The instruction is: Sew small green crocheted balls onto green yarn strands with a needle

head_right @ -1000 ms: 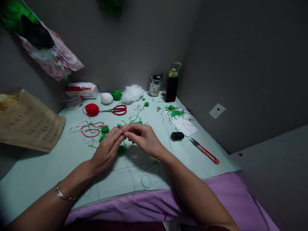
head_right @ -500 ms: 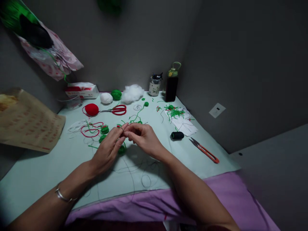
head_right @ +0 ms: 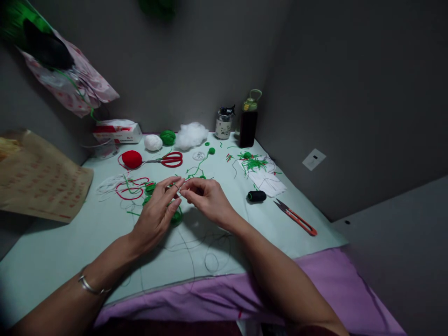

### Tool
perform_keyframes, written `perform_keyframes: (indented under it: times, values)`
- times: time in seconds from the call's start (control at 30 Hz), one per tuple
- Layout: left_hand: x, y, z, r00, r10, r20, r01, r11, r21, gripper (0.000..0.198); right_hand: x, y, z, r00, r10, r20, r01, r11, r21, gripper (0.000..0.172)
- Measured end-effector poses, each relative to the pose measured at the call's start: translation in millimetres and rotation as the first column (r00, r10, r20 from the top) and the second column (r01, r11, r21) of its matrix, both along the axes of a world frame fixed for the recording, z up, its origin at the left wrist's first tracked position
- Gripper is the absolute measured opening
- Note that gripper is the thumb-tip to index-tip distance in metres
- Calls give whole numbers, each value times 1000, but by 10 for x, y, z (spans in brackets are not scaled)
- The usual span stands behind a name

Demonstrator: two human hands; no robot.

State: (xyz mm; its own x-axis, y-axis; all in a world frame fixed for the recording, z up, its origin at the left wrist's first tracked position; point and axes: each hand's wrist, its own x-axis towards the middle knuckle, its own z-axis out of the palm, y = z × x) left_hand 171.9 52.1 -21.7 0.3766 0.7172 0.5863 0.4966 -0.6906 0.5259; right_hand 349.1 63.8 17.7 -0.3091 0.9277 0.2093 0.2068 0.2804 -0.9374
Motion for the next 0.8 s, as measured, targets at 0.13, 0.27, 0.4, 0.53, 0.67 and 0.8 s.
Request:
perform_keyframes:
  times: [0.13, 0.27, 0.4, 0.53, 0.67, 0.8]
  values:
    - [-5, 9, 0, 999, 24, -29, -23, 1000, 9, 43, -6, -4, -9, 1000, -19, 10, 19, 1000, 7, 19]
    - [-9, 14, 20, 995, 60, -85, -57, 997, 42, 42, -7, -6, -22, 1000, -14, 22, 13, 1000, 23, 19]
    - [-10, 5, 81, 977, 134, -164, -124, 990, 72, 41, 3, 0, -17, 1000, -7, 6, 7, 1000, 31, 19]
    - [-7, 5, 110, 971, 163, -173, -142, 982, 127, 40, 12, 11, -9, 1000, 12, -18, -12, 1000, 26, 19]
    - [-3, 25, 79, 968, 167, -188, -141, 979, 144, 39, 17, 28, -10, 999, 20, -48, -20, 1000, 8, 19]
    - [-8, 44, 47, 966, 165, -199, -138, 980, 146, 41, 26, 44, -15, 997, 27, -70, -27, 1000, -4, 19]
